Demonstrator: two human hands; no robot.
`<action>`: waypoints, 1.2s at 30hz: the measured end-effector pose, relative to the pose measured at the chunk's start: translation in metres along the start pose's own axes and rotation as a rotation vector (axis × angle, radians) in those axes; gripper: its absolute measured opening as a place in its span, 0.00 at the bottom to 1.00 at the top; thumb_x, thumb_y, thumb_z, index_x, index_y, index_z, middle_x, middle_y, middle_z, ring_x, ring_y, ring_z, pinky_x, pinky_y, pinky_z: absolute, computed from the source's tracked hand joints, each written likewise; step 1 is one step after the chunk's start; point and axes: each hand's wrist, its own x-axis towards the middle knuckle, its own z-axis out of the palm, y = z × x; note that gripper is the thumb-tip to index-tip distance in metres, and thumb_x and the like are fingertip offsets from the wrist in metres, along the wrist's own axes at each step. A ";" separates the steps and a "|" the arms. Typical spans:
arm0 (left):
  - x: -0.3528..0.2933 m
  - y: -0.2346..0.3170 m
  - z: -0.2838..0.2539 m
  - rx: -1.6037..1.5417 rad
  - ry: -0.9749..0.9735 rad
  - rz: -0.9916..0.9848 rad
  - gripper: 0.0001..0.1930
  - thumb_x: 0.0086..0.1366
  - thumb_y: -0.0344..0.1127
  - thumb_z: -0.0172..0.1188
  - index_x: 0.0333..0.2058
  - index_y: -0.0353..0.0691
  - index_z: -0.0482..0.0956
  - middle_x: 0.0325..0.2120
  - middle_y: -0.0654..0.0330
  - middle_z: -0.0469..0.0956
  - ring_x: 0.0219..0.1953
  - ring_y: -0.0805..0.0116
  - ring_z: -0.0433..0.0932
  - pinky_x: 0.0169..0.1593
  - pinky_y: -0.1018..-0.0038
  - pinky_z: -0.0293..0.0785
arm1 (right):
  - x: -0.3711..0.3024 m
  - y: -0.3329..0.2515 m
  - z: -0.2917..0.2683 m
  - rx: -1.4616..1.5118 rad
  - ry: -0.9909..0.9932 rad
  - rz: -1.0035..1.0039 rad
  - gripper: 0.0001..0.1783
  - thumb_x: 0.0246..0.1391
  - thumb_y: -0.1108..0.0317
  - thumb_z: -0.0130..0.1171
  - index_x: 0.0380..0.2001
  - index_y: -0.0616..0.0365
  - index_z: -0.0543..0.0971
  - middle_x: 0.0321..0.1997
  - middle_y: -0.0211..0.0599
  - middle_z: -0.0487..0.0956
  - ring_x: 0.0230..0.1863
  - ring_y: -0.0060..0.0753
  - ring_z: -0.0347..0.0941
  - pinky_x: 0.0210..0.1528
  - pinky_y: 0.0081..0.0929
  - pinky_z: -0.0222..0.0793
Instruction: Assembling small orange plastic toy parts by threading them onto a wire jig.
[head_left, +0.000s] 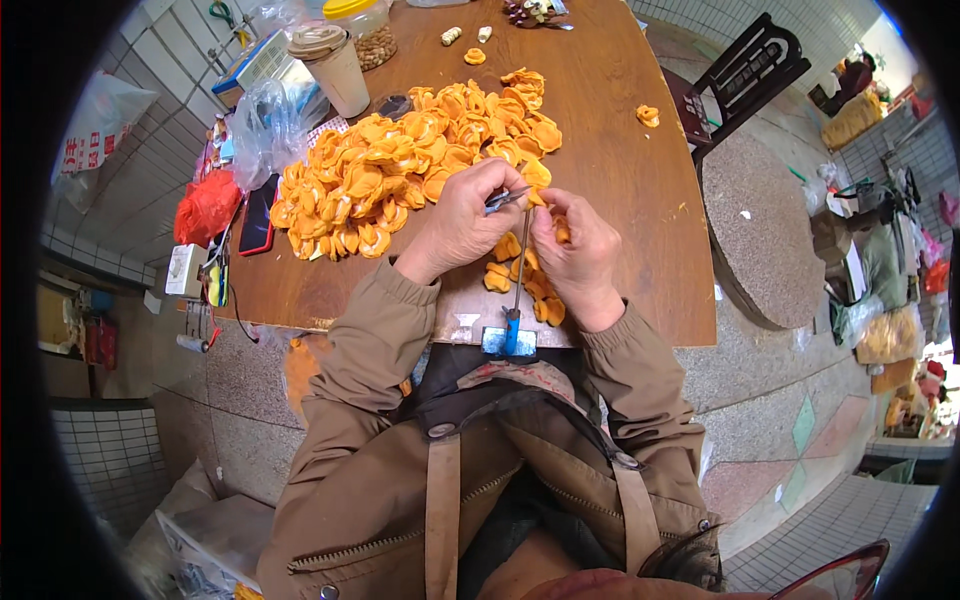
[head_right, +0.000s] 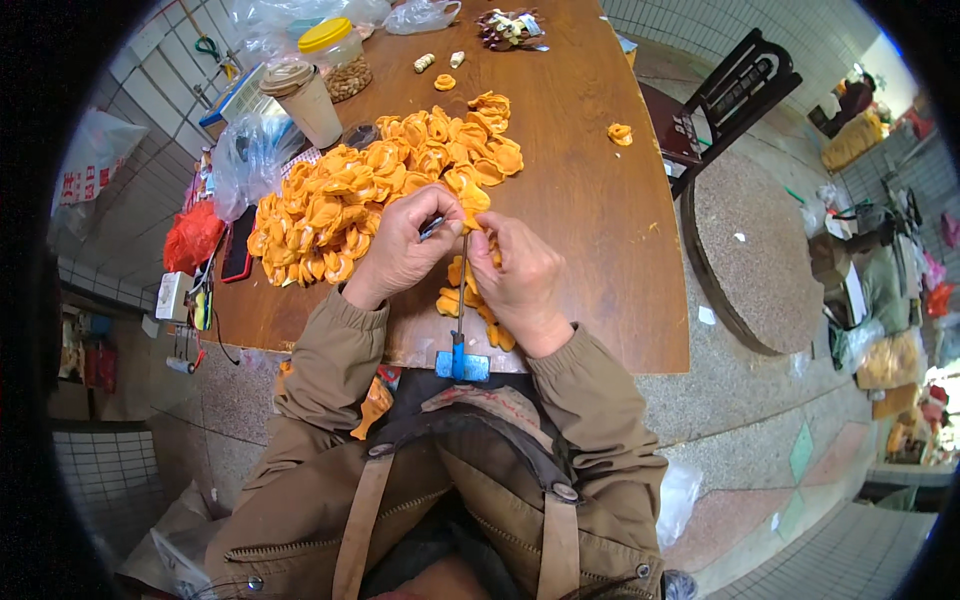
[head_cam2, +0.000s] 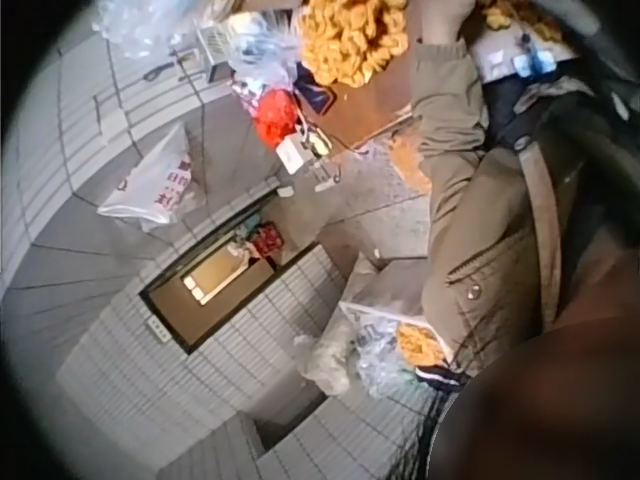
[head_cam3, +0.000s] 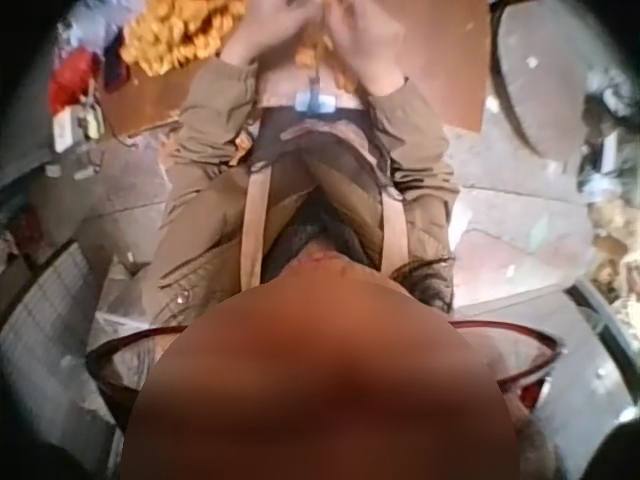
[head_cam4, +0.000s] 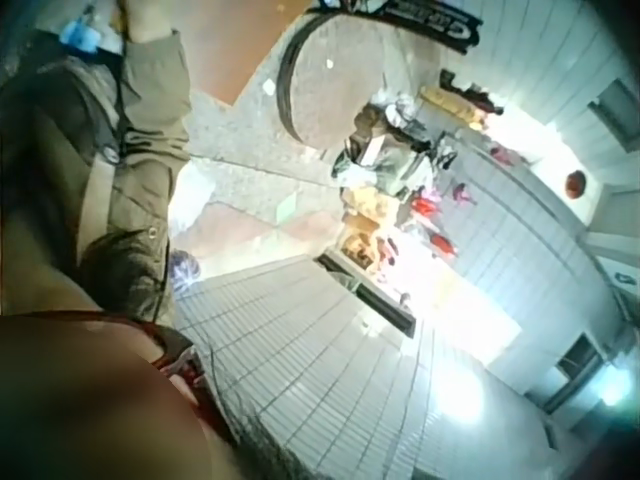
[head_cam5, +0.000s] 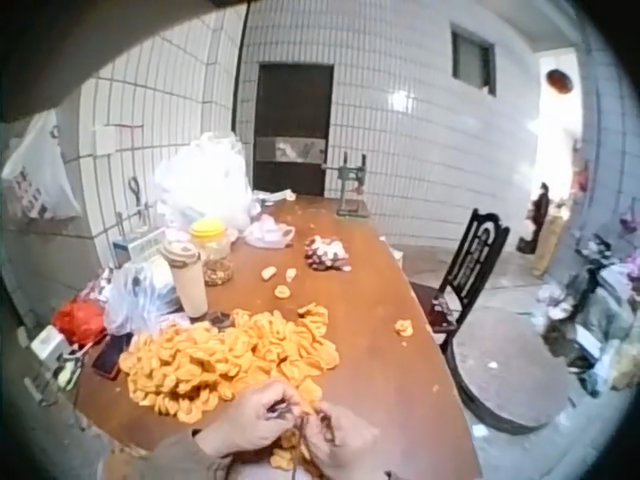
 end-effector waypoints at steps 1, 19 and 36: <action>0.001 0.000 -0.001 -0.004 0.005 -0.001 0.04 0.54 0.23 0.54 0.29 0.38 0.73 0.27 0.66 0.71 0.28 0.75 0.66 0.34 0.82 0.63 | 0.000 0.001 0.001 -0.002 -0.005 -0.003 0.08 0.44 0.75 0.60 0.32 0.59 0.79 0.26 0.33 0.80 0.20 0.30 0.73 0.23 0.23 0.67; -0.009 -0.022 0.021 -0.490 -0.017 -0.244 0.07 0.56 0.29 0.57 0.35 0.38 0.74 0.27 0.67 0.72 0.26 0.80 0.64 0.32 0.87 0.61 | 0.016 0.039 -0.009 1.108 -0.538 0.888 0.06 0.49 0.80 0.55 0.32 0.59 0.76 0.24 0.27 0.73 0.21 0.15 0.66 0.25 0.08 0.62; -0.019 -0.019 0.024 -0.128 0.275 0.003 0.09 0.52 0.21 0.60 0.34 0.38 0.77 0.27 0.68 0.76 0.20 0.85 0.61 0.23 0.88 0.59 | -0.001 0.023 -0.002 0.824 -0.343 0.685 0.07 0.49 0.79 0.58 0.33 0.60 0.76 0.26 0.27 0.75 0.23 0.14 0.67 0.26 0.08 0.62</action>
